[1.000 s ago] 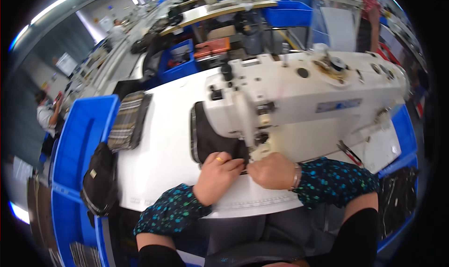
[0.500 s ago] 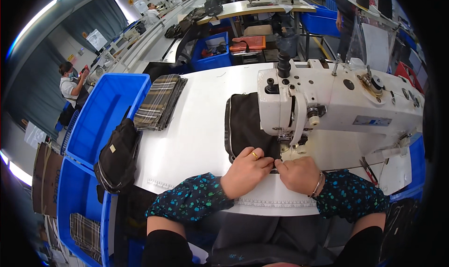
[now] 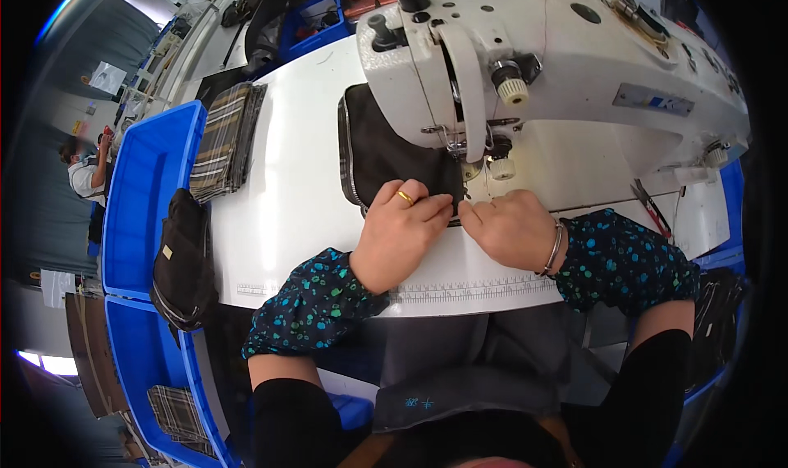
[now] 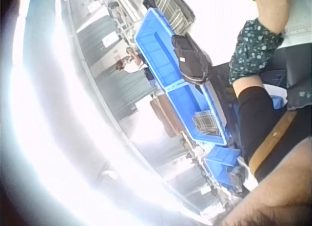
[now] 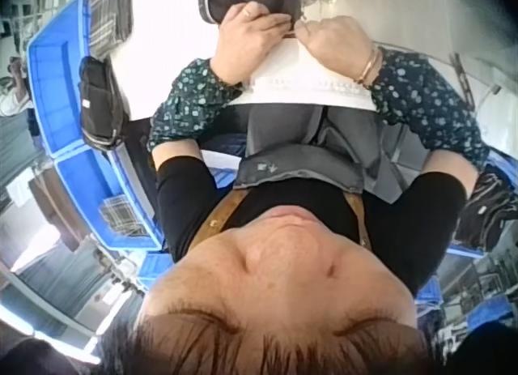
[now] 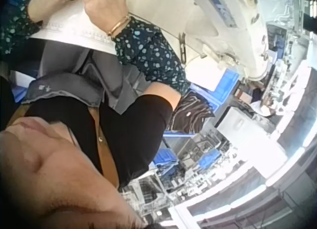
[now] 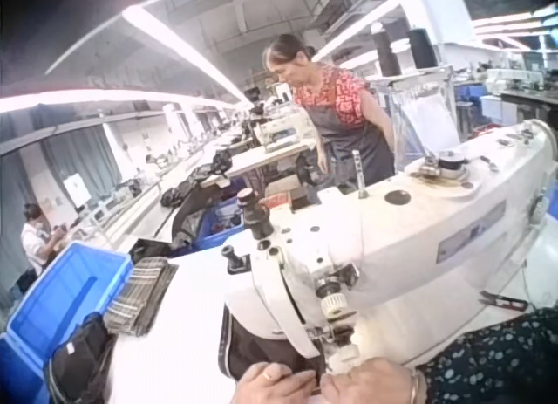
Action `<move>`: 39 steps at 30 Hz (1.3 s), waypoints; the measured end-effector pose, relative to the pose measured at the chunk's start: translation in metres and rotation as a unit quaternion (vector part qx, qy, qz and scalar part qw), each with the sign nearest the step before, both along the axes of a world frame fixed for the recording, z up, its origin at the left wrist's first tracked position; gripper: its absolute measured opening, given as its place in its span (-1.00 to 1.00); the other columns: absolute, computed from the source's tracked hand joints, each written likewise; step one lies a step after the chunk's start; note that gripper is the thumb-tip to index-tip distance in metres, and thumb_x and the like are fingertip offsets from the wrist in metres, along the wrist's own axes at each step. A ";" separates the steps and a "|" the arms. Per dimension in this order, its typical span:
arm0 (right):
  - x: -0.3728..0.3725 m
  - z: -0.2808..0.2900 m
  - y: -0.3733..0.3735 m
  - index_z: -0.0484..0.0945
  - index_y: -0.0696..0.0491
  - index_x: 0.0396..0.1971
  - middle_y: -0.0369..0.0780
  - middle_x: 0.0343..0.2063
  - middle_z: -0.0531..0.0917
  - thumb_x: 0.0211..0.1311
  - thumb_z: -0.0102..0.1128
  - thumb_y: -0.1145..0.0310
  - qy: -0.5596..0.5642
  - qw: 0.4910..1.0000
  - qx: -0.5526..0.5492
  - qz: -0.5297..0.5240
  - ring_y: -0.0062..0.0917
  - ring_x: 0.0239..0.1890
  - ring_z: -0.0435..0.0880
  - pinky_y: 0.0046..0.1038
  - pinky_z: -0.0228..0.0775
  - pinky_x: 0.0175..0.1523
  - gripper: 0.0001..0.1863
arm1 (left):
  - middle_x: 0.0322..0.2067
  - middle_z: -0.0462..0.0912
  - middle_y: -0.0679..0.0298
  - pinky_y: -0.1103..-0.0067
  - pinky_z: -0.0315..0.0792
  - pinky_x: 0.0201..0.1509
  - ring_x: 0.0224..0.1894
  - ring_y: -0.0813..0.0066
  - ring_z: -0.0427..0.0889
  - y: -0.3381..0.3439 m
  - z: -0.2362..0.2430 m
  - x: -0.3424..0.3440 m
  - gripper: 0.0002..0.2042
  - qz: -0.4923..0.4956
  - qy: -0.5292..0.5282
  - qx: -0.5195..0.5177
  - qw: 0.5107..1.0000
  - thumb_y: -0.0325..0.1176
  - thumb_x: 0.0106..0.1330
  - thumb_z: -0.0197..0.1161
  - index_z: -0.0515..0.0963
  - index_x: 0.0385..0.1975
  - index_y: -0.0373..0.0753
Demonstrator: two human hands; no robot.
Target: The person sews zippers onto small black pouches using an industrial sewing machine. They pick up pouches from a blue bin, align the zipper with the fabric, and guide the material under the needle. After sewing, the finished pouches are placed into a separate blue bin.
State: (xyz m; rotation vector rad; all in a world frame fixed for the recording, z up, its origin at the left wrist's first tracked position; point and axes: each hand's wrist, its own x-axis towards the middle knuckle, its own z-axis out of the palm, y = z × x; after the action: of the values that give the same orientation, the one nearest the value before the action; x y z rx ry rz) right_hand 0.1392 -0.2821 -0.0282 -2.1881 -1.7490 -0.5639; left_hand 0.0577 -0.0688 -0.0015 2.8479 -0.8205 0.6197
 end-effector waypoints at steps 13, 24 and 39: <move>0.012 -0.009 0.006 0.52 0.06 -0.47 -0.31 -0.64 0.58 0.09 0.20 0.42 -0.007 0.997 0.035 -0.065 -0.48 -0.61 0.67 -0.41 0.47 -0.53 -0.94 | -0.08 0.77 0.41 0.44 0.43 0.15 -0.04 0.41 0.57 0.004 -0.007 0.031 -0.73 0.018 -0.031 0.000 0.999 -0.39 0.08 0.28 0.76 -0.22 -0.23; 0.008 -0.006 0.006 0.52 0.08 -0.50 -0.26 -0.63 0.60 0.08 0.18 0.44 0.023 0.997 0.029 -0.062 -0.41 -0.61 0.68 -0.37 0.51 -0.52 -0.95 | -0.06 0.77 0.39 0.41 0.43 0.14 -0.01 0.35 0.65 0.007 -0.006 0.038 -0.67 0.067 0.000 -0.008 0.998 -0.48 0.08 0.28 0.75 -0.11 -0.20; -0.018 0.009 -0.010 0.70 0.08 -0.37 -0.06 -0.50 0.71 0.45 0.12 -0.13 0.400 0.908 0.047 -0.116 -0.07 -0.36 0.73 -0.15 0.52 -0.23 -0.47 | -0.11 0.77 0.12 0.48 0.59 0.01 -0.11 0.31 0.72 -0.014 -0.003 -0.019 -0.66 0.175 0.024 -0.342 0.923 -0.64 0.18 0.26 0.72 -0.03 -0.34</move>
State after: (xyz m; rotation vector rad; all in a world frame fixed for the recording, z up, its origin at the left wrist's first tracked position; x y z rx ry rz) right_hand 0.1213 -0.2925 -0.0189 -2.1151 -1.0101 0.2064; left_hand 0.0392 -0.0825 -0.0047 2.3369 -0.0367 0.6963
